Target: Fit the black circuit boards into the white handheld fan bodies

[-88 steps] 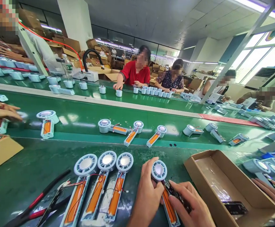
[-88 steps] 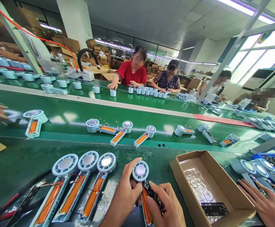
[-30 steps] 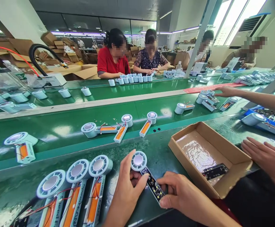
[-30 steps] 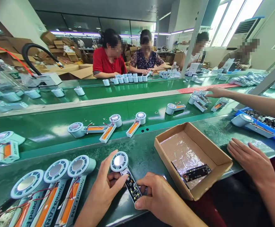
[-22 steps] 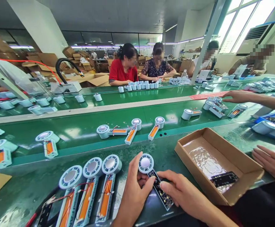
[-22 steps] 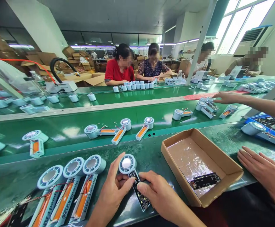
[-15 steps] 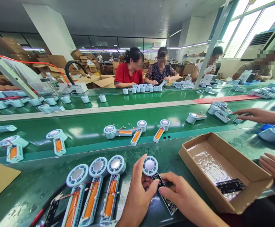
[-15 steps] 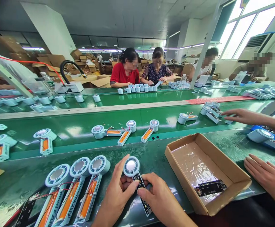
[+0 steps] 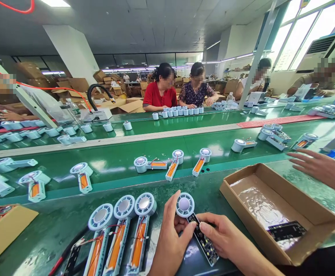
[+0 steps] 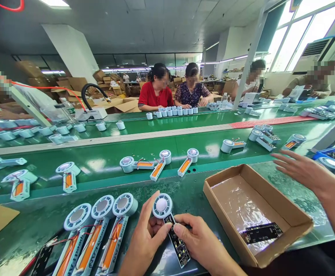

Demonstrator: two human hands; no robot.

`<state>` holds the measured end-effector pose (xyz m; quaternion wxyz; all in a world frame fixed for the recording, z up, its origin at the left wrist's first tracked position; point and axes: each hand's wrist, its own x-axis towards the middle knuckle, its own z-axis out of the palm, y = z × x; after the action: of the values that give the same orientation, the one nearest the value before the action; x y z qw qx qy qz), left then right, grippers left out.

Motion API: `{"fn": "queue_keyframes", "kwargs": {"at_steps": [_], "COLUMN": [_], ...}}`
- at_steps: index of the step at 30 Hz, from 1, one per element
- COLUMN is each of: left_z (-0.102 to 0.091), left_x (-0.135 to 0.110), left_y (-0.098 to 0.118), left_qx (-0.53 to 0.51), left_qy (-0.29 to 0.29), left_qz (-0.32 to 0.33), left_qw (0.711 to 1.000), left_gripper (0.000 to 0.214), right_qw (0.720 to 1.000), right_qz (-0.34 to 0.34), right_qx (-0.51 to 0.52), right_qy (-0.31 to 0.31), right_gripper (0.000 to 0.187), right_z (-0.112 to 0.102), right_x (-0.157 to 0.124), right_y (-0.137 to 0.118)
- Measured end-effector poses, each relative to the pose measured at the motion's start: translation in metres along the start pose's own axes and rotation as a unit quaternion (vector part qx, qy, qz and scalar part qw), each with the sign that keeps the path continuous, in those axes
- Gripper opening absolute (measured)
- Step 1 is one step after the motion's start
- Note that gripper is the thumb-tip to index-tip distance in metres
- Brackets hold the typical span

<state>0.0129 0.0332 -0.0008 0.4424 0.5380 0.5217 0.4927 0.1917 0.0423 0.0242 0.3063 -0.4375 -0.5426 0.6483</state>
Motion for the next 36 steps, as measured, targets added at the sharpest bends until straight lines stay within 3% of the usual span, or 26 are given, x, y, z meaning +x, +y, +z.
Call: {"fn": "queue_keyframes", "kwargs": {"at_steps": [4, 9, 13, 18, 21, 23, 26, 28, 29, 33, 36], "left_z": [0.002, 0.002, 0.002, -0.004, -0.014, -0.020, -0.016, -0.006, 0.001, 0.021, 0.024], "left_x": [0.001, 0.003, 0.003, 0.004, 0.011, 0.025, 0.058, 0.085, 0.099, 0.147, 0.166], "left_y": [-0.003, -0.003, -0.001, 0.000, 0.013, 0.032, 0.064, 0.077, 0.079, 0.062, 0.052], "left_qx": [-0.001, 0.012, 0.038, 0.051, 0.071, 0.141, 0.339, 0.506, 0.540, 0.592, 0.595], "left_qy": [0.004, -0.013, -0.019, -0.061, -0.097, -0.079, 0.013, 0.034, 0.027, -0.017, -0.031], "left_qz": [0.008, 0.041, 0.043, 0.056, 0.054, 0.045, 0.038, 0.014, -0.004, -0.056, -0.060], "left_qw": [1.000, 0.999, 0.998, 0.995, 0.991, 0.986, 0.940, 0.862, 0.841, 0.804, 0.801], "left_gripper": [0.066, 0.064, 0.064, 0.063, 0.059, 0.054, 0.045, 0.046, 0.045, 0.044, 0.055], "right_qw": [0.996, 0.991, 0.990, 0.992, 0.991, 0.990, 0.988, 0.988, 0.987, 0.983, 0.979], "right_qz": [-0.073, -0.135, -0.133, -0.122, -0.129, -0.138, -0.141, -0.144, -0.146, -0.163, -0.179], "right_qx": [-0.051, -0.009, 0.026, 0.017, 0.020, 0.028, 0.039, 0.044, 0.047, 0.072, 0.090], "right_qy": [0.012, -0.019, -0.042, -0.001, 0.007, 0.021, 0.042, 0.045, 0.044, 0.031, 0.032], "right_gripper": [0.049, 0.045, 0.049, 0.051, 0.058, 0.062, 0.064, 0.064, 0.063, 0.061, 0.060], "right_z": [0.000, -0.002, -0.003, -0.004, -0.006, -0.007, -0.007, -0.008, -0.008, -0.008, -0.007], "right_x": [0.001, -0.001, -0.002, 0.003, 0.005, 0.005, 0.004, 0.002, 0.002, 0.002, 0.004], "right_y": [-0.003, -0.009, -0.009, 0.004, 0.013, 0.018, 0.021, 0.023, 0.025, 0.031, 0.034]}}
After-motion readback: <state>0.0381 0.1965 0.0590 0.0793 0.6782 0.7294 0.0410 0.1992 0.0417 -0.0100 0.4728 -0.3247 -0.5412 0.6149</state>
